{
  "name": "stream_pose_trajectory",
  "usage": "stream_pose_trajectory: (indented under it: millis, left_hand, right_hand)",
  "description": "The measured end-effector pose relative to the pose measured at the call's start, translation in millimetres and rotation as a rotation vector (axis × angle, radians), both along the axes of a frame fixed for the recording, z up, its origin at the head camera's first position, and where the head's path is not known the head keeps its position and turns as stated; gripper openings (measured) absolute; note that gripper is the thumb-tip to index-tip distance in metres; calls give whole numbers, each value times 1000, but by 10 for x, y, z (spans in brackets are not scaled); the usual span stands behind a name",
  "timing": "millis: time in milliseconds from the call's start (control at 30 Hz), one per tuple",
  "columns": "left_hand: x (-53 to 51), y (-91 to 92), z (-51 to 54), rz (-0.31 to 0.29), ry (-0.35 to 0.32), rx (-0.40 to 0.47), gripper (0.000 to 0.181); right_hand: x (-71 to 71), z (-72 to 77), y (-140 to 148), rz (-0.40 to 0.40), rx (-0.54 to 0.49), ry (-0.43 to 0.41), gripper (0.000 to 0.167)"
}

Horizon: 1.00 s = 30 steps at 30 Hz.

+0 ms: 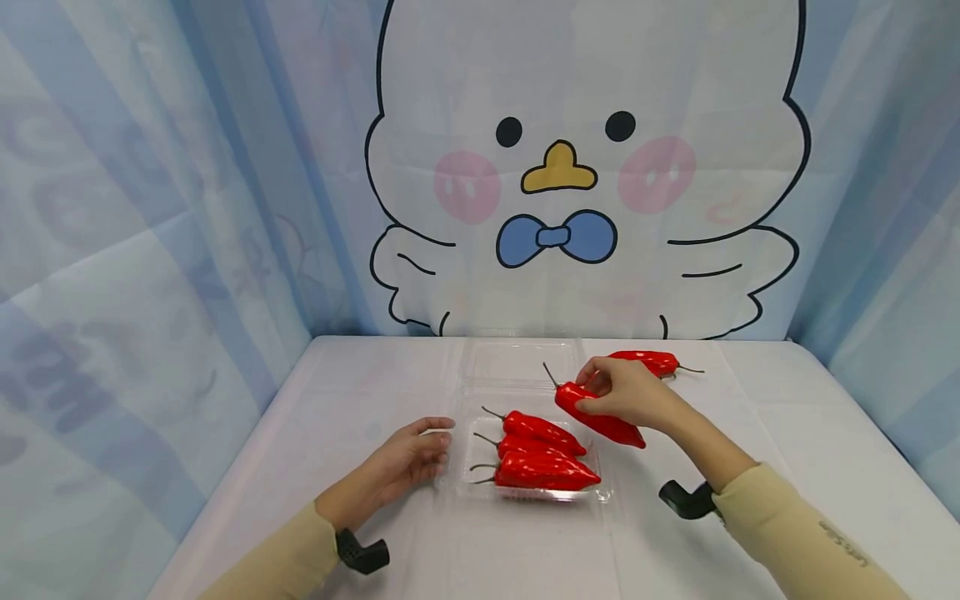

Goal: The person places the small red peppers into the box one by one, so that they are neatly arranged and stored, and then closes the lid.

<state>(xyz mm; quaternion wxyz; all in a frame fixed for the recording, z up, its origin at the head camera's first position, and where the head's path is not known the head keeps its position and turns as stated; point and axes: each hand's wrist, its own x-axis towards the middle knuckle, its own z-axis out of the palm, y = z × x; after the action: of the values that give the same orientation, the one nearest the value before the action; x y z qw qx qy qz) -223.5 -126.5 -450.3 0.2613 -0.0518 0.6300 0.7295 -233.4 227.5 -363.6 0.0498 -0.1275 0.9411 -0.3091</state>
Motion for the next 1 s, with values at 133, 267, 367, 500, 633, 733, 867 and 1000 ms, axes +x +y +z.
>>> stream_pose_trajectory:
  millis: [133, 267, 367, 500, 633, 733, 867, 1000]
  left_hand:
    - [-1, -2, 4, 1, -3, 3, 41]
    - [-2, -5, 9, 2, -8, 9, 42]
    - [-4, -6, 8, 3, -10, 9, 42]
    - [-8, -6, 3, -2, -9, 13, 42]
    - [-12, -7, -7, -10, -3, 22, 42]
    - [-15, -8, -14, -7, -5, 22, 42]
    - [-17, -7, -15, -2, -10, 20, 43]
    - [-10, -5, -8, -4, -5, 19, 42]
  right_hand:
    - [-1, -2, -73, 20, -11, 0, 36]
    - [-3, -6, -148, 30, -25, -1, 36]
    - [-4, -10, -192, 32, -42, -16, 35]
    - [-18, -35, -243, 41, -74, -25, 34]
    - [-31, -85, -285, 64, -109, -24, 33]
    - [-31, -116, -316, 81, -125, -30, 33]
    - [-21, -151, -365, 75, -133, -47, 33]
    - [0, -190, -413, 81, -131, -55, 34]
